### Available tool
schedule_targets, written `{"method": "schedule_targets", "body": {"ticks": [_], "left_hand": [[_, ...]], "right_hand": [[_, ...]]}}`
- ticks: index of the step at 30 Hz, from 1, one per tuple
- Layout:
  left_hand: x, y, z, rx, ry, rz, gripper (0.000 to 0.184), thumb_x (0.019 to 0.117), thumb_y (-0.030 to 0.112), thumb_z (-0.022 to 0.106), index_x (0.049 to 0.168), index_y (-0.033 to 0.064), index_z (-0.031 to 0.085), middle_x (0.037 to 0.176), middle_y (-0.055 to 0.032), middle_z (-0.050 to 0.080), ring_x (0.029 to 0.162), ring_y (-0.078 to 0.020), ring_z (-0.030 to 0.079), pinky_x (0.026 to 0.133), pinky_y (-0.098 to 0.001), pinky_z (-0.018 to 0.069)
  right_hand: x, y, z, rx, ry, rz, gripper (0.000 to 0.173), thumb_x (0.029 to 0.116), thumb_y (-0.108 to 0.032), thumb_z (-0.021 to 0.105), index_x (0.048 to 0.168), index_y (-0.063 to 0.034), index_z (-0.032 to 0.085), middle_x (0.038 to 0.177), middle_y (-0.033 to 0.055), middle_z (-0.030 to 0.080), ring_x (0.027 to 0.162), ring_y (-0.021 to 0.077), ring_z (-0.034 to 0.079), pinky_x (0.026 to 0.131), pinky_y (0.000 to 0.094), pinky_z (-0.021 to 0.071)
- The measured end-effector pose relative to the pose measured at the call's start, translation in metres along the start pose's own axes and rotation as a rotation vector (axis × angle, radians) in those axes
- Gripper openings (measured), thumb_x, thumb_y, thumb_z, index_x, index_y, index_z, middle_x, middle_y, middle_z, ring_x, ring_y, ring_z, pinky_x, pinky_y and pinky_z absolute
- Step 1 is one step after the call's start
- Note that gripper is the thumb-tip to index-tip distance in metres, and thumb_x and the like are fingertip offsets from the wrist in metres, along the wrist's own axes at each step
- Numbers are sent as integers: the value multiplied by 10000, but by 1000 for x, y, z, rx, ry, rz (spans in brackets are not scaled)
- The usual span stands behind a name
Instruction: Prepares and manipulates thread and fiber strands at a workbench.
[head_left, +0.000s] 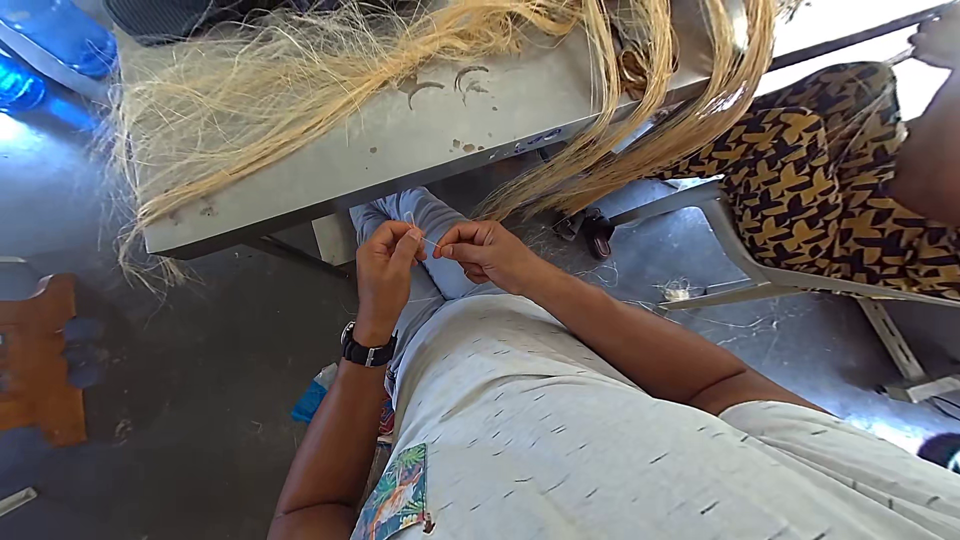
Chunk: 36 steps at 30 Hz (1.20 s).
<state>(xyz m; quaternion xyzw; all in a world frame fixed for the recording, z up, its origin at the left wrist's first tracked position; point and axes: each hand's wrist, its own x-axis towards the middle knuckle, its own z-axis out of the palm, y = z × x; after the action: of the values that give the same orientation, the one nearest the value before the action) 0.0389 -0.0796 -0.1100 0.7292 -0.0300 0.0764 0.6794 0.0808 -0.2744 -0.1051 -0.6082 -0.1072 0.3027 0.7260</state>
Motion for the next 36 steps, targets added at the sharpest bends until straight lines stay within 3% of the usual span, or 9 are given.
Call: {"method": "schedule_targets", "body": {"ticks": [5, 12, 15, 18, 21, 24, 27, 32, 36], "left_hand": [[2, 0, -6, -13, -84, -38, 196, 1082, 166, 477, 1046, 62, 640, 914, -48, 676, 739, -120, 657, 670, -270, 578], [1, -7, -7, -97, -83, -111, 303, 1107, 273, 451, 1232, 90, 657, 942, -50, 676, 682, -113, 617, 598, -237, 540], [0, -11, -3, -113, -74, -112, 356, 1116, 315, 411, 1211, 75, 656, 970, -51, 685, 706, -116, 636, 623, -249, 558], [-2, -12, 0, -111, -38, -77, 286, 1100, 265, 477, 1182, 66, 663, 922, -52, 681, 690, -114, 626, 618, -246, 550], [-3, -11, -1, -59, 0, -26, 159, 1063, 229, 564, 1096, 100, 651, 838, -24, 645, 638, -99, 601, 584, -235, 539], [-1, -11, -5, 12, 15, -8, 170, 1058, 231, 577, 1084, 92, 671, 834, -25, 654, 628, -99, 601, 571, -237, 538], [0, -8, -7, 111, -2, -11, 192, 1058, 226, 580, 1086, 78, 700, 891, -37, 670, 652, -100, 604, 579, -241, 531], [5, -9, -6, 247, -72, 64, 154, 1027, 185, 615, 1051, 85, 730, 1035, -49, 650, 792, -109, 633, 655, -257, 553], [8, -5, -4, 313, -104, 142, 156, 1025, 184, 613, 1052, 85, 730, 1046, -44, 653, 809, -100, 627, 650, -246, 538]], "right_hand": [[3, -1, -5, -53, 7, 23, 129, 1034, -82, 588, 1026, -34, 708, 611, -23, 488, 436, 26, 345, 401, 172, 303], [2, 2, -3, 33, 53, 100, 146, 1046, -117, 576, 1035, -40, 700, 574, -26, 431, 421, 30, 331, 386, 174, 289], [3, -1, 0, 45, 73, 110, 147, 1049, -118, 573, 1044, -41, 697, 570, -27, 432, 417, 30, 330, 382, 171, 284], [4, -1, 1, 24, 79, 110, 146, 1047, -115, 578, 1043, -35, 699, 592, -12, 478, 426, 33, 358, 383, 172, 297], [4, 1, 1, -91, 91, 80, 146, 1044, -115, 591, 1041, -31, 710, 695, 22, 591, 442, 40, 404, 392, 174, 336], [5, -1, -1, -313, 99, 32, 135, 1029, -124, 628, 1030, -49, 741, 803, 24, 683, 505, 44, 475, 440, 190, 380], [4, -12, -6, -475, 56, 35, 144, 1009, -143, 656, 1114, -84, 736, 889, 31, 686, 593, 88, 541, 498, 238, 433], [6, -24, -3, -267, 21, 77, 132, 1022, -101, 628, 1107, -46, 714, 852, 35, 719, 456, 46, 440, 395, 191, 347], [10, -25, 2, -138, 89, 130, 92, 1022, -69, 612, 1015, -14, 686, 821, 68, 719, 448, 52, 460, 400, 184, 373]]}}
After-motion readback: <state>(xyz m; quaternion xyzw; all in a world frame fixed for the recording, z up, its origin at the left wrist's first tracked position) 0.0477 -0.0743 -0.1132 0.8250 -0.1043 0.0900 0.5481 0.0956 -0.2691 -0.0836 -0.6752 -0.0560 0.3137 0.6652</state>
